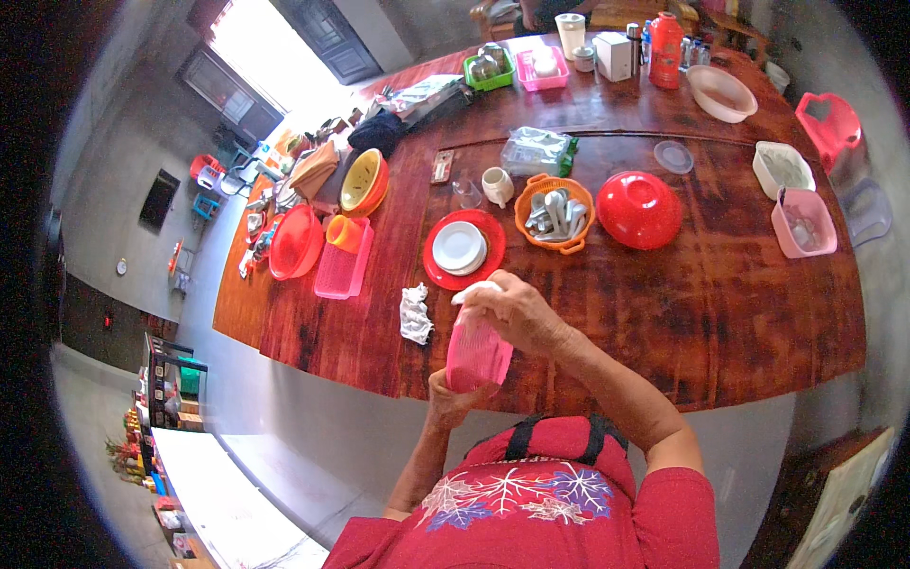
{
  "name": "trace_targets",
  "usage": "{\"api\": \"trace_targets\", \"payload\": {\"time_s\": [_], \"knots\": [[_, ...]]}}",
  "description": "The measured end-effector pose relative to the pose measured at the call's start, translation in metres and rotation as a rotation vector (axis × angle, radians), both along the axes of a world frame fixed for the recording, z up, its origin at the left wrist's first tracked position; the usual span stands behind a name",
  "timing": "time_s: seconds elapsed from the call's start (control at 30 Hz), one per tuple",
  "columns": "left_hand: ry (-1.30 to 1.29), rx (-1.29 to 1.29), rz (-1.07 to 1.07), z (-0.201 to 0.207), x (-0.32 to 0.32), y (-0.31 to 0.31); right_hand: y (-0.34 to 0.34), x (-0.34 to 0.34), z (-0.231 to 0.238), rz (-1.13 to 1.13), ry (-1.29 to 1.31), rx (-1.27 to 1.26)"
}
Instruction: The person wipes several plastic and ceramic items on a wooden table using a white cloth. They wipe a red bowl, a pink strainer, a white mug, and two white plates, handling each item one at a time and wiping both sides before placing them back on the table.
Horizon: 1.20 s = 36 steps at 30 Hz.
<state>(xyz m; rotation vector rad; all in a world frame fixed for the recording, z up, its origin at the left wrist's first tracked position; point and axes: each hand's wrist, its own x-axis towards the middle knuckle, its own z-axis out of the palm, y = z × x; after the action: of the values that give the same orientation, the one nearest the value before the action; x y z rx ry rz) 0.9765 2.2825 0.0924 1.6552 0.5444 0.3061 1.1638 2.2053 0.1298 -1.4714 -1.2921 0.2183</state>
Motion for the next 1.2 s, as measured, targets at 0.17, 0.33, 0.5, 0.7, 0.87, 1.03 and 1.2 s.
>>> {"api": "trace_targets", "payload": {"time_s": [0.17,0.33,0.5,0.7,0.87,1.03,1.2], "knots": [[-0.116,0.039,-0.175,0.004,-0.010,-0.003,-0.019,0.034,-0.013,0.376,0.775,-0.085],[-0.124,-0.212,-0.225,0.004,-0.011,-0.010,-0.027,0.035,-0.014,0.449,0.666,-0.164],[-0.228,-0.595,-0.335,0.002,-0.005,0.009,-0.034,0.032,0.003,0.507,0.769,-0.156],[-0.041,-0.337,-0.242,0.034,0.026,0.017,-0.025,0.039,-0.009,0.435,0.695,-0.135],[-0.124,-0.439,-0.061,0.034,0.038,0.004,-0.019,0.032,-0.021,-0.112,0.686,0.076],[-0.172,-0.432,0.070,0.023,0.042,0.002,-0.022,0.000,0.010,-0.163,-0.165,0.093],[-0.195,-0.156,0.041,0.017,0.040,0.005,-0.040,-0.009,0.005,-0.081,-0.409,-0.181]]}}
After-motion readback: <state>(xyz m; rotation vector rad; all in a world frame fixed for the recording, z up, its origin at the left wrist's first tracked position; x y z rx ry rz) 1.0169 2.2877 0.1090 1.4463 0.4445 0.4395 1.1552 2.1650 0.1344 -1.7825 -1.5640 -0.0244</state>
